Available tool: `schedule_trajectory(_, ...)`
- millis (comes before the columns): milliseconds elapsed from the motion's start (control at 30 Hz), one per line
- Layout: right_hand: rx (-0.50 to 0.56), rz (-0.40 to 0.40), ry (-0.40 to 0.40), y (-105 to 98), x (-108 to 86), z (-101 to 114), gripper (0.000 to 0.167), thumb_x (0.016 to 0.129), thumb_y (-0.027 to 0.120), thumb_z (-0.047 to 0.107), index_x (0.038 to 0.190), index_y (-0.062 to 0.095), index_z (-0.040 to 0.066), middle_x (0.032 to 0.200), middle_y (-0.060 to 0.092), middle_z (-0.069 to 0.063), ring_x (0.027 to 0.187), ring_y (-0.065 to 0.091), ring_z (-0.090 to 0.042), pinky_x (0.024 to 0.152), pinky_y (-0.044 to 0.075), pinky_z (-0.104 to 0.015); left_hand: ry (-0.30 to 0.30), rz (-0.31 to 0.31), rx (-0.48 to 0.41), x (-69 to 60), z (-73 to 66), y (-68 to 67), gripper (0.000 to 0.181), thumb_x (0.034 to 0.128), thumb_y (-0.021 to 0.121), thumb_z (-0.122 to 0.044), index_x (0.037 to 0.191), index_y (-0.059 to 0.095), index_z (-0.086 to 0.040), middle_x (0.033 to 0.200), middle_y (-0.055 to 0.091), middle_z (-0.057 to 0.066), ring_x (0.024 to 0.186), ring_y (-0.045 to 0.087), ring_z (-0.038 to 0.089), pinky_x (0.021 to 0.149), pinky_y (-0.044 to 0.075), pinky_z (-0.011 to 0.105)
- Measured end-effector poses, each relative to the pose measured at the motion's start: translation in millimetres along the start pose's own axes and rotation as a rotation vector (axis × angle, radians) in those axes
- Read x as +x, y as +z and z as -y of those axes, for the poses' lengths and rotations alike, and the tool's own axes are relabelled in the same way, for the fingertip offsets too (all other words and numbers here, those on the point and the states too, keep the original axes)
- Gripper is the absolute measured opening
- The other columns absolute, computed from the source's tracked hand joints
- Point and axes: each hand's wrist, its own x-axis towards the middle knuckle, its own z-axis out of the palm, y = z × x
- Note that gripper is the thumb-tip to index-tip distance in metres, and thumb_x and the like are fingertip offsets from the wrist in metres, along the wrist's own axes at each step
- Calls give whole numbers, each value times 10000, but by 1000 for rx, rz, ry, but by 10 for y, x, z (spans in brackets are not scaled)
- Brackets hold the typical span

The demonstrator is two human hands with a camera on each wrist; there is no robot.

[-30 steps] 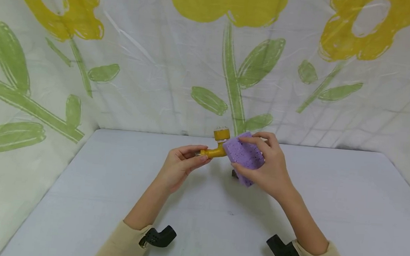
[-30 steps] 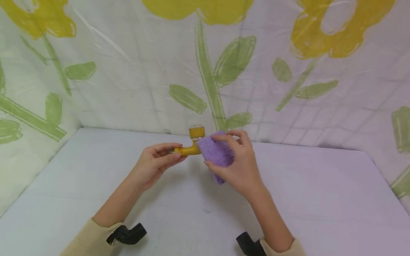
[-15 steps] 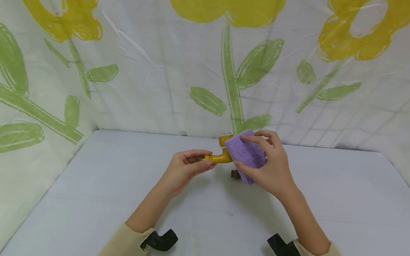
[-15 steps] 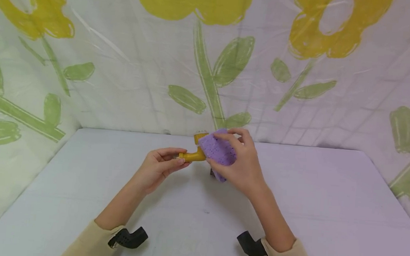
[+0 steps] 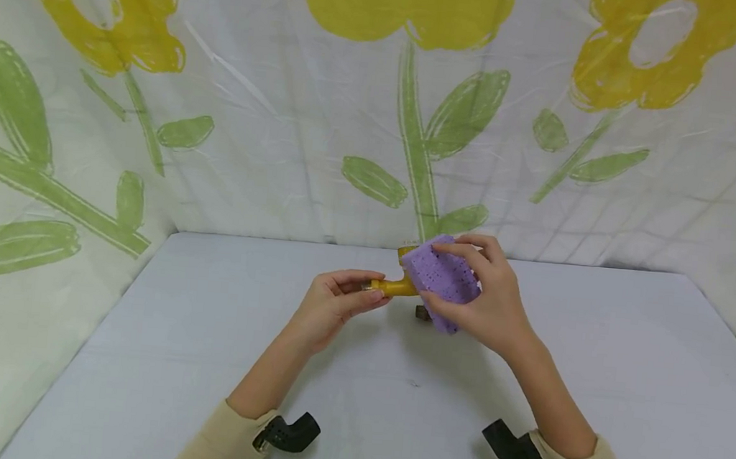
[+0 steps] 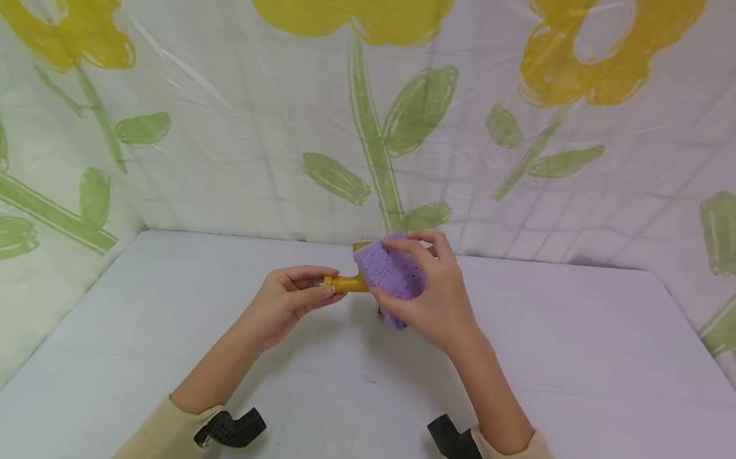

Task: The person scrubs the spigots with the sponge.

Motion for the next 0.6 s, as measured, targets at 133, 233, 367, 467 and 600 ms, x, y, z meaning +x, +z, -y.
schedule_trajectory(133,-6,-38,28,-4,-1,6,582,758,938,51,1294,710,75,1323,531,-176,1166,574,-352,832,571,-516,-2,26,18,-6,10,-1,332,971,596,169,1294,579,243,1053,735,50,964,766,159,982,607,408)
schedule_trajectory(233,-6,-6,20,12,-7,11,596,766,936,68,1312,697,87,1338,513,-175,1144,566,-367,846,590,-536,11,24,18,-1,13,-3,338,971,597,166,1297,570,251,1051,741,43,964,767,156,974,614,386)
schedule_trajectory(367,-17,50,-17,26,-16,37,621,752,950,103,1315,688,109,1340,508,-172,1101,575,-370,811,617,-534,39,-10,0,9,-8,-18,346,970,588,173,1302,555,265,1051,747,43,958,770,157,944,628,348)
schedule_trajectory(467,-25,43,-9,26,-20,51,613,740,949,96,1297,691,108,1315,515,-172,1078,580,-363,790,618,-527,48,-46,-13,6,-40,-31,353,974,586,171,1316,555,254,1080,739,46,968,768,159,934,630,328)
schedule_trajectory(600,-26,1,52,61,-30,55,580,750,942,87,1274,694,97,1302,508,-174,1090,578,-359,808,604,-528,47,-74,-29,-6,-70,-28,349,977,589,168,1321,578,225,1103,731,45,986,764,158,934,628,308)
